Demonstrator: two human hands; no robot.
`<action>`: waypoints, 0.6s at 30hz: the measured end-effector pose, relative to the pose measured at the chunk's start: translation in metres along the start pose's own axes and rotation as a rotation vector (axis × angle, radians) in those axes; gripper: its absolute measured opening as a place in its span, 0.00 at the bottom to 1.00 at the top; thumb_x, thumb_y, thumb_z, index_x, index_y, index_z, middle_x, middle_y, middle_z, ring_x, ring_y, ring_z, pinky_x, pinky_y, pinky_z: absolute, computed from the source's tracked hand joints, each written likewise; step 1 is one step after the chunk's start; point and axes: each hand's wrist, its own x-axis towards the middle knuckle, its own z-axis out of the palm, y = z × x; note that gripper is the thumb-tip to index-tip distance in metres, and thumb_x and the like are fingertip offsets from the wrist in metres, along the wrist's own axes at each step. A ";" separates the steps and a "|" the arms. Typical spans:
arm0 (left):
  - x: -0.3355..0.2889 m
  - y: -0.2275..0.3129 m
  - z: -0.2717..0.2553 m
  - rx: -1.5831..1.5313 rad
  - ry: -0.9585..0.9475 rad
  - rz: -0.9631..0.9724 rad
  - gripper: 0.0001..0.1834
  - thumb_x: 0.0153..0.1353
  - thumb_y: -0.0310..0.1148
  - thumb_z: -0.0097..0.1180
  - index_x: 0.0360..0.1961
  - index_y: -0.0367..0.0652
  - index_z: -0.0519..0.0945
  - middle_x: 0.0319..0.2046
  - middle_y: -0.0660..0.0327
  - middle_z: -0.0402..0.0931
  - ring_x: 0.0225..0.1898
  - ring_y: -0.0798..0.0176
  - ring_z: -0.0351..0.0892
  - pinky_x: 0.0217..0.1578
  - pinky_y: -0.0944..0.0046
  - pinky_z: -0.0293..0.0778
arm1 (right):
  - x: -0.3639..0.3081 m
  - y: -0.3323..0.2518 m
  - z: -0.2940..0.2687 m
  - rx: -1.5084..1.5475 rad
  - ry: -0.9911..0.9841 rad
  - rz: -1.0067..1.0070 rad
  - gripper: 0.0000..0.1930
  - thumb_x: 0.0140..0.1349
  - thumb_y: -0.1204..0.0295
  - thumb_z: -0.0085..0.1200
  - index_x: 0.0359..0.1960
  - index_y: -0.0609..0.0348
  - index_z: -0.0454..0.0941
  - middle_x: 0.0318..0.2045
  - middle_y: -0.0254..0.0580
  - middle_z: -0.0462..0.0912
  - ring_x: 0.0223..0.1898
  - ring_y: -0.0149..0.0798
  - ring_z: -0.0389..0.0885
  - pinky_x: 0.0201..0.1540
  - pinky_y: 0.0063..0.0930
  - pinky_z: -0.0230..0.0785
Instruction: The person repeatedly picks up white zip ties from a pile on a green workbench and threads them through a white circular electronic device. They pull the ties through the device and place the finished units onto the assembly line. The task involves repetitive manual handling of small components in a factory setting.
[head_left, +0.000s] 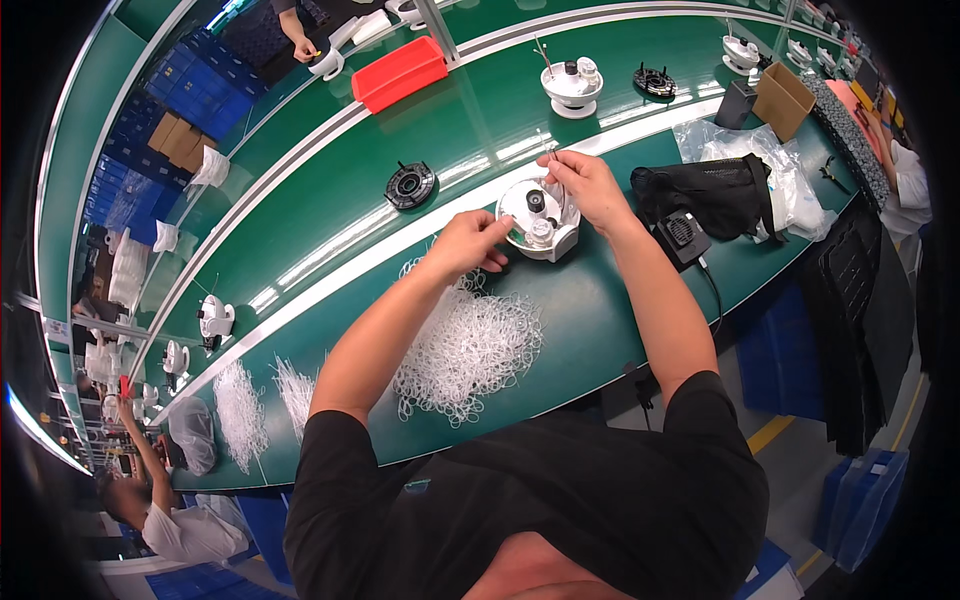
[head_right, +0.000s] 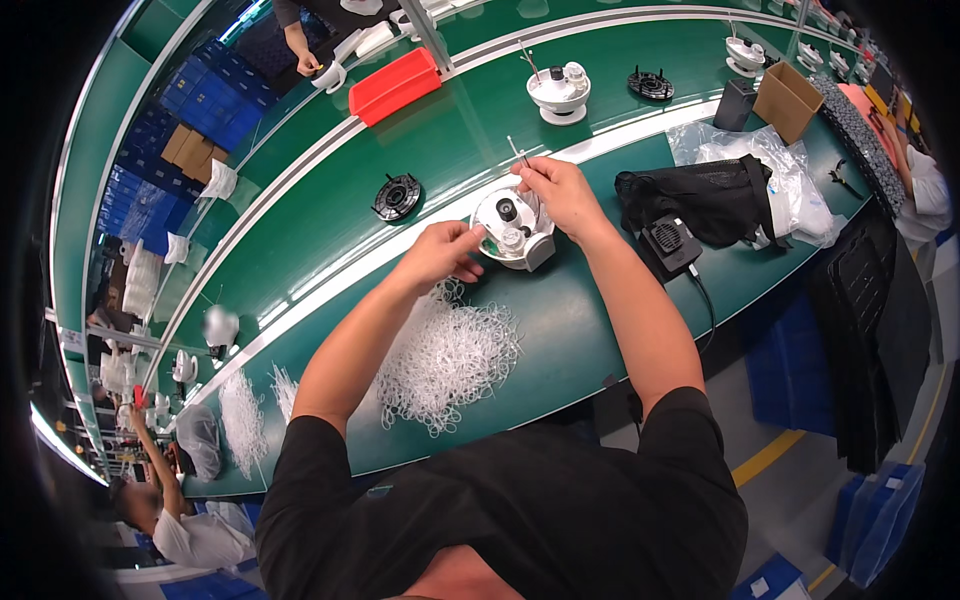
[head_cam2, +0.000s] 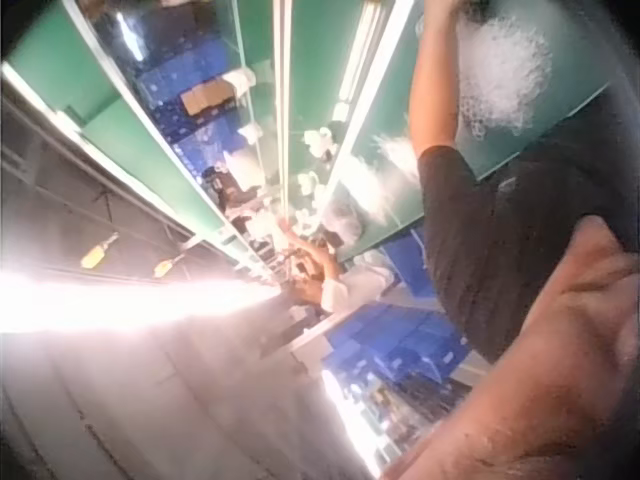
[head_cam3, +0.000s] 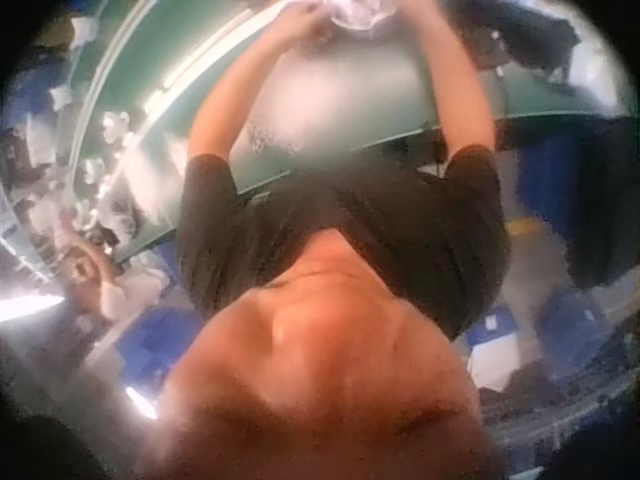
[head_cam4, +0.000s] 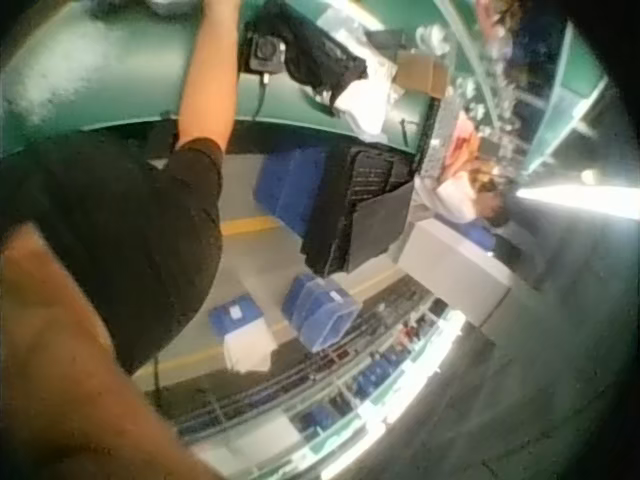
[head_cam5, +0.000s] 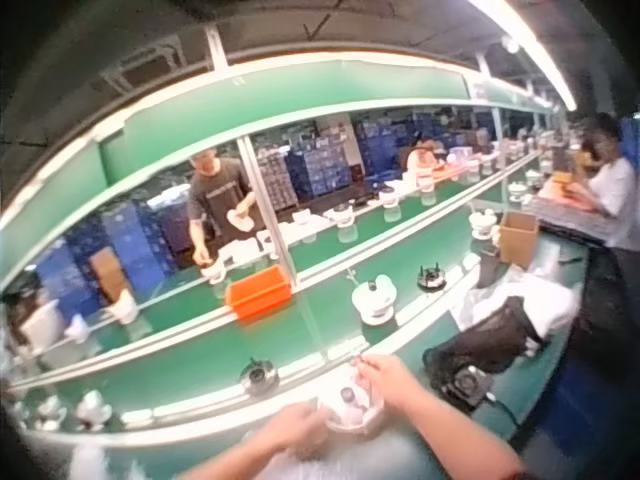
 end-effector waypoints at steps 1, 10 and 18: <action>0.005 0.000 -0.008 0.042 -0.012 0.019 0.17 0.66 0.38 0.59 0.42 0.30 0.78 0.33 0.57 0.80 0.29 0.66 0.83 0.25 0.68 0.80 | 0.001 -0.001 0.001 -0.039 -0.006 0.005 0.14 0.69 0.68 0.52 0.50 0.63 0.82 0.33 0.35 0.82 0.35 0.26 0.76 0.39 0.24 0.69; 0.037 0.028 -0.014 -0.276 0.193 0.368 0.08 0.64 0.27 0.61 0.43 0.36 0.81 0.35 0.63 0.81 0.34 0.70 0.79 0.35 0.70 0.76 | 0.001 -0.010 0.012 -0.250 -0.046 -0.187 0.14 0.65 0.68 0.56 0.47 0.63 0.83 0.39 0.47 0.87 0.39 0.35 0.84 0.43 0.29 0.74; 0.046 0.026 0.005 -0.531 0.078 0.418 0.10 0.61 0.23 0.63 0.43 0.36 0.80 0.36 0.60 0.82 0.35 0.68 0.80 0.36 0.70 0.77 | -0.005 -0.013 0.010 -0.230 -0.044 -0.180 0.13 0.65 0.69 0.56 0.45 0.64 0.83 0.34 0.44 0.87 0.33 0.32 0.83 0.38 0.28 0.73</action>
